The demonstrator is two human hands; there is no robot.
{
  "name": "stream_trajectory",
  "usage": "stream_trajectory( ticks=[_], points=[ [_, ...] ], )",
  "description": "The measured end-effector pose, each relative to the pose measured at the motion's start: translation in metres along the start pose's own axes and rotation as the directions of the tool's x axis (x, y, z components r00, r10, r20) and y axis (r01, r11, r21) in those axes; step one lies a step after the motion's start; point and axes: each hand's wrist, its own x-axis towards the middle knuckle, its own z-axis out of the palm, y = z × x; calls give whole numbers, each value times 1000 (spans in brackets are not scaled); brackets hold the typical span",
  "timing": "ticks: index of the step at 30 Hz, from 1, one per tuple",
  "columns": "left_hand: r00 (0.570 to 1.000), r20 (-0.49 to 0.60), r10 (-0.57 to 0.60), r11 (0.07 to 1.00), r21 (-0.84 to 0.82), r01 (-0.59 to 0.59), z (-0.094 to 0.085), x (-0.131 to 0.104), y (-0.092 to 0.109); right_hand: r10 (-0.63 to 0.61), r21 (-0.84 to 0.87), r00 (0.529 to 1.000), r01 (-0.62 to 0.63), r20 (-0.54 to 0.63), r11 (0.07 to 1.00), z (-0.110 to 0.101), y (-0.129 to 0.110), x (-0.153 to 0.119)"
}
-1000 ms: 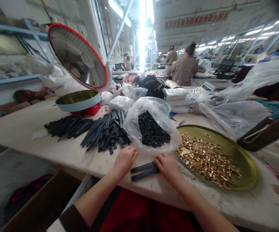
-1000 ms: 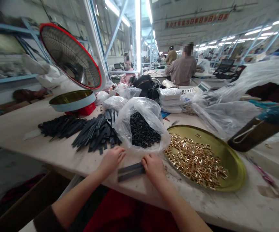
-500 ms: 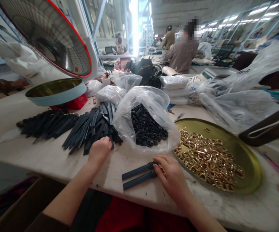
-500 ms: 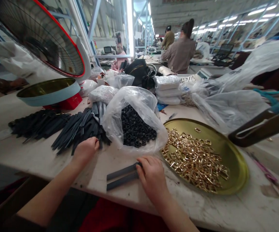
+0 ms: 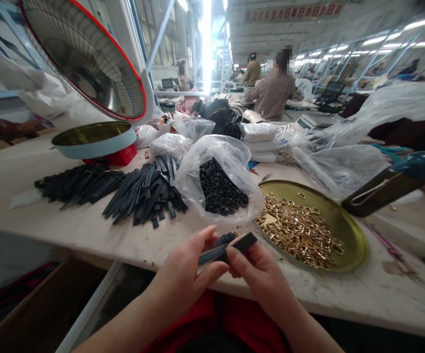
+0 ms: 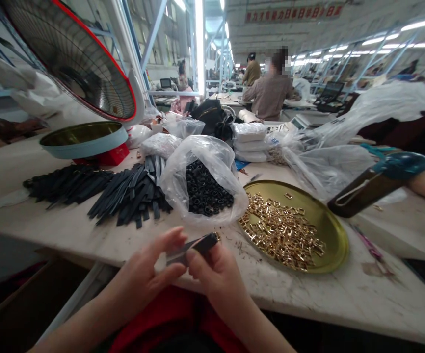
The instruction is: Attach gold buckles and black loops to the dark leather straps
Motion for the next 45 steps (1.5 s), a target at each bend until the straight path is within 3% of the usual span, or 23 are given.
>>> stream_trajectory(
  ticks=[1,2,3,5,6,7,9,14,19,24,29,34,36,38,39,41,43,45],
  points=[
    [984,118,-136,973,-169,155,4,0,-3,73,55,997,-74,6,996,-4,1,0],
    [940,249,-234,896,-319,308,9,-1,-6,116,78,993,-117,14,990,-10,5,3],
    [887,354,-296,784,-441,438,13,-3,-10,134,58,991,-134,3,989,-17,11,8],
    [820,443,-364,547,-610,573,21,-7,-16,108,-140,991,-118,-76,983,-35,29,26],
    [810,450,-377,460,-668,585,23,-9,-19,62,-322,990,-101,-129,941,-44,39,38],
    [809,451,-378,398,-710,582,25,-11,-21,23,-554,988,-106,-154,826,-54,49,50],
    [813,446,-374,320,-761,564,27,-11,-25,-7,-681,986,-110,-167,724,-69,68,77],
    [804,444,-395,224,-803,553,27,1,-38,7,-846,992,-114,-130,521,-77,96,122],
    [738,472,-482,173,-775,608,28,18,-50,67,-909,994,-109,-89,403,-71,108,137],
    [717,424,-553,228,-751,620,29,32,-56,79,-905,996,-61,-31,422,-75,111,142],
    [767,426,-480,334,-719,609,29,34,-62,66,-839,997,-67,-37,540,-78,110,145],
    [823,254,-507,521,-671,528,26,36,-60,66,-685,991,-130,-118,717,-70,92,125],
    [866,174,-470,622,-630,464,26,39,-57,127,-539,986,-164,-106,826,-62,79,107],
    [910,107,-401,739,-548,391,26,41,-55,258,-204,965,-262,-43,943,-51,67,86],
    [927,86,-365,789,-499,357,27,42,-54,325,1,946,-325,13,946,-47,62,76],
    [951,68,-301,871,-388,303,29,39,-53,403,315,906,-422,127,850,-39,54,58],
    [961,79,-264,923,-270,276,31,34,-51,408,403,898,-438,163,803,-34,50,43],
    [969,76,-237,960,-139,245,31,26,-48,383,394,912,-408,144,824,-31,48,32]
  ],
)
